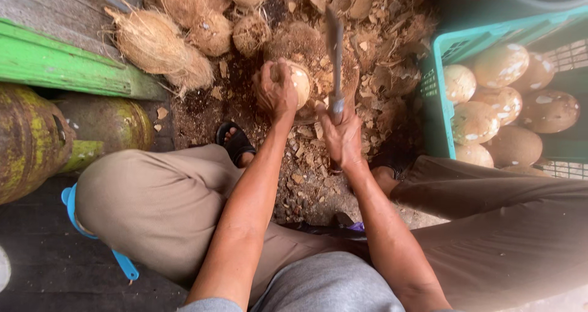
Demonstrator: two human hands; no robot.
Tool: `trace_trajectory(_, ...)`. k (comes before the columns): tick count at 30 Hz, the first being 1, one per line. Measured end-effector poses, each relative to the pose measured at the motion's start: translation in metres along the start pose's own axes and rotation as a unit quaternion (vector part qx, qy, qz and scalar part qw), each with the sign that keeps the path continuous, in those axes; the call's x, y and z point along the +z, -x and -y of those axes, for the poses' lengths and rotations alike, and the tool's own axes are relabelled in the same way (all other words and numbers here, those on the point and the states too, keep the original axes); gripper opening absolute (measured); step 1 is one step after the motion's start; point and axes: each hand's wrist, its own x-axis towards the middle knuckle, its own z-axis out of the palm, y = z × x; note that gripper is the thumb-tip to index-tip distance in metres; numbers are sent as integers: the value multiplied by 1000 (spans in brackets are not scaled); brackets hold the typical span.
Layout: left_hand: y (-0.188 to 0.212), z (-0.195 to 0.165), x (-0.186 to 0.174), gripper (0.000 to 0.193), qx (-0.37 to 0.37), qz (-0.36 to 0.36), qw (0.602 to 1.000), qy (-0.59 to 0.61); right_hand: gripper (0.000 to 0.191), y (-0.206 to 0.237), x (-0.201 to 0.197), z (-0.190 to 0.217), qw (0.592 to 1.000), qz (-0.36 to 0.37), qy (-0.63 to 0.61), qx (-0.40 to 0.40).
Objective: The person sits on a low seat and husks coconuts, chopping off the fibrous outer husk with a cleaver-like blade. They rotate each coconut between strikes, toss husked coconuts toward a blue pan, and pull new unhusked coconuts from the pile.
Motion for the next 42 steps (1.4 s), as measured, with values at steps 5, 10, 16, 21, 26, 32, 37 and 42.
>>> trace_trajectory(5,1,8,2,47,29,-3,999,15,20,-1,3,-19,975,98,129,151)
trace_trajectory(10,-3,11,11,42,71,-50,996,-2,36,-3,-11,-12,989,59,70,118)
trace_trajectory(16,-1,8,11,42,19,-17,1000,18,41,-4,2,-4,997,8,-68,42)
trace_trajectory(21,-6,4,10,43,67,-28,988,135,21,0,5,-5,972,103,16,209)
trace_trajectory(26,-18,-8,-6,52,11,47,999,16,26,-5,-15,19,984,91,-32,146)
trace_trajectory(32,-10,-26,-22,54,-138,85,985,53,35,-12,-27,39,997,-2,69,15)
trace_trajectory(37,-7,-25,-7,54,-155,58,985,46,25,-3,-2,23,995,49,46,68)
trace_trajectory(42,-7,-19,2,52,-85,1,990,114,28,-6,-16,19,983,67,110,133)
